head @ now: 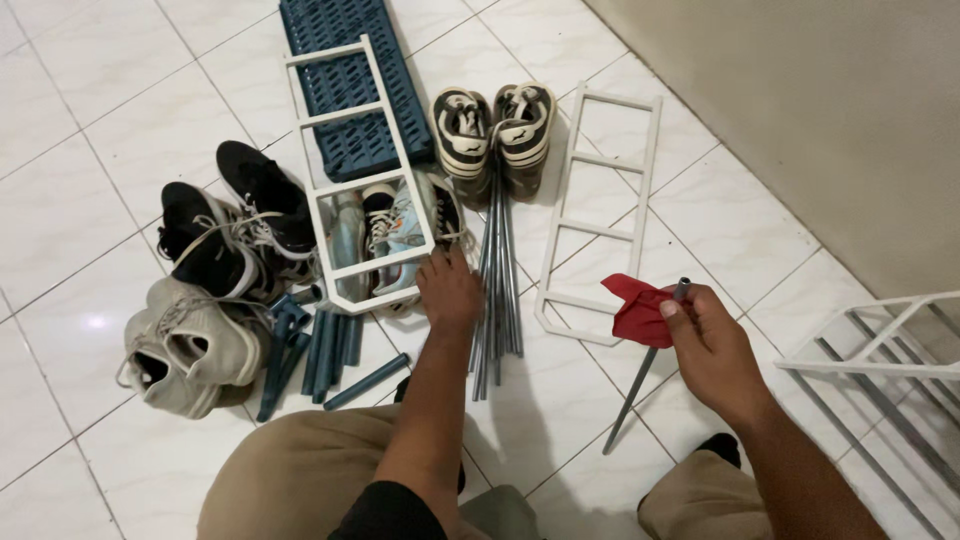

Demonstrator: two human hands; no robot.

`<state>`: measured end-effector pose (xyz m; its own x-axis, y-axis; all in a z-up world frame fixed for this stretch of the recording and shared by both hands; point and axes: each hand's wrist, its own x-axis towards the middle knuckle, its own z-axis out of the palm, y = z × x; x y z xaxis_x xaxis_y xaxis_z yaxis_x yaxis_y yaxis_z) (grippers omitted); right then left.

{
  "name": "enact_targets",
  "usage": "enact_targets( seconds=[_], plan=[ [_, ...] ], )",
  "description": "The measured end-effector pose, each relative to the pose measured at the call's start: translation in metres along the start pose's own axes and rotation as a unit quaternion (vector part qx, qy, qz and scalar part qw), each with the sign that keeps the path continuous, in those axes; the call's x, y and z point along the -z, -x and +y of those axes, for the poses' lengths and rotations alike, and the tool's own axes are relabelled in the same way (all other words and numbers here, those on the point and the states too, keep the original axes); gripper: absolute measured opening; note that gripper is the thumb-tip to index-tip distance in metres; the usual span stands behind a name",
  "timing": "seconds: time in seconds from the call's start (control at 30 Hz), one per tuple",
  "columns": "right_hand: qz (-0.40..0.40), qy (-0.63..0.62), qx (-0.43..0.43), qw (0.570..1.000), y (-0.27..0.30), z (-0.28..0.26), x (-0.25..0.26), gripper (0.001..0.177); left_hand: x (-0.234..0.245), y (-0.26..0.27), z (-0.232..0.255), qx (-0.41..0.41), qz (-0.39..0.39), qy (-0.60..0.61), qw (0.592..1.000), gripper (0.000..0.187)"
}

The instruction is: The person assembles a white shoe rack by inserting metal rods into plastic frames and wiping them with a red cloth. After assembling the rack, the person places several pairs of shoes onto the shelves.

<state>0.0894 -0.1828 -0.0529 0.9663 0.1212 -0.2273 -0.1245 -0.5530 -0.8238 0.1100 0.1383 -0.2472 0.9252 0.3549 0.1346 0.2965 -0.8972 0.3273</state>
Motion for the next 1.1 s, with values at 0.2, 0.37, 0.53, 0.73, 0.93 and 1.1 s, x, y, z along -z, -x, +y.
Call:
enact_targets(
  seconds=[0.2,0.37,0.53,0.73,0.93,1.1],
  plan=[
    [-0.013,0.036,0.003,0.999,-0.01,-0.015,-0.027,0.029,0.017,-0.01,-0.03,0.101,-0.052,-0.032,0.993,0.067],
    [-0.034,0.019,0.015,0.999,-0.015,-0.027,-0.042,0.028,0.039,-0.02,-0.042,0.113,-0.154,0.078,0.978,0.083],
    [-0.04,0.006,0.015,0.999,-0.02,-0.038,-0.043,0.029,0.069,-0.036,-0.032,0.185,-0.224,0.065,0.955,0.105],
    [-0.045,0.03,-0.021,0.998,-0.021,-0.04,-0.035,0.031,0.087,-0.041,-0.016,0.161,-0.18,0.137,0.961,0.057],
    [0.003,0.016,0.047,0.999,-0.019,-0.034,-0.018,0.031,0.114,-0.029,0.021,0.14,-0.106,0.152,0.973,0.05],
    [0.079,0.018,0.05,0.995,-0.014,-0.031,0.006,0.031,0.132,0.005,0.075,0.095,-0.141,0.128,0.977,0.048]
  ],
)
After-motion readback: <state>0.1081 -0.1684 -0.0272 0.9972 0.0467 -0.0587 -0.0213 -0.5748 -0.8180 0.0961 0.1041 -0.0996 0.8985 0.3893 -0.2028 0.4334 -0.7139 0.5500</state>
